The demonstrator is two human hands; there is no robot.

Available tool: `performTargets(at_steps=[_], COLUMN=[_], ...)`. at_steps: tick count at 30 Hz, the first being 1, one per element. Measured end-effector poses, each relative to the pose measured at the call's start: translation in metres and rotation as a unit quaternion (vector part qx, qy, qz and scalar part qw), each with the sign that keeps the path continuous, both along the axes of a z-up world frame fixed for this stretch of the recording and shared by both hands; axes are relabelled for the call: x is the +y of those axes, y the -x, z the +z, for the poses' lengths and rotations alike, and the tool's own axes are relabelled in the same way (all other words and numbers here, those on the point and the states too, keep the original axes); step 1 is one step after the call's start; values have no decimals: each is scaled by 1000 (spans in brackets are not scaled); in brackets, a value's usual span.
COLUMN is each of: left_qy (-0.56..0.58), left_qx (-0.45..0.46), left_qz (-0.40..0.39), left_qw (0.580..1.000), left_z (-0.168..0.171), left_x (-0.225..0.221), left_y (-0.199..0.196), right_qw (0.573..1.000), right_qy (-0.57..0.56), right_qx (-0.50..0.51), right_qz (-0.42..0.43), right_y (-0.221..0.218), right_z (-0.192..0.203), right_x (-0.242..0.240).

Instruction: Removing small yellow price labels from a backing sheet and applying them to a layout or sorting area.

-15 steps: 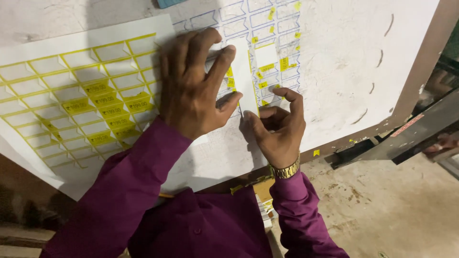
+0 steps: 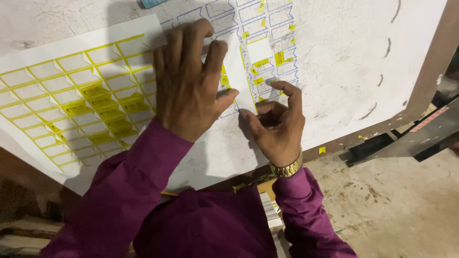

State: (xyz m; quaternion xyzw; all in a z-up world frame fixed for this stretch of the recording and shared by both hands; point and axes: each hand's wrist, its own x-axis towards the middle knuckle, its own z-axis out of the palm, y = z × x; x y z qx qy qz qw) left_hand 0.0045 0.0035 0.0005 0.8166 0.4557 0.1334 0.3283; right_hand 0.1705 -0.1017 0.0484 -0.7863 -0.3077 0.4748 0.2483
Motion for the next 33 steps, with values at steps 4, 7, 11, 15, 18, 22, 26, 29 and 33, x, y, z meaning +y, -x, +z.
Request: performTargets(at_steps=[4,7,11,15,18,22,26,29,33], left_qy=[-8,-3,-6,-14,-10,14,15,-4,7], left_qx=[6,4,4,10,-3,-2,5,-6,-7], left_qz=[-8,-14,-8,-8,-5,7,39,48,47], left_qw=[1000,1000,1000,1000,1000,1000,999,999,999], left_z=[4,5,4,1,-2,3,-3,2,4], left_x=[2,3,1,1,0,4,-3,1,0], left_y=[-1,-3,-2,-1,-1,-5,-11,-14,-13], right_qw=[1000,999,992,989,989,990,990,991,993], right_qy=[16,24,25,21,39,46,26,39,62], right_qx=[7,-11,-46,-61,-50,-26,-4,15,17], right_qz=[23,48,111,135,135,131,137,126,100], right_y=[-6,-11,-14,-16,-17,-19,-23,-24,-23], right_z=[4,4,5,7,8,8,7,9,7], right_x=[7,11,13,18,22,24,25,28,31])
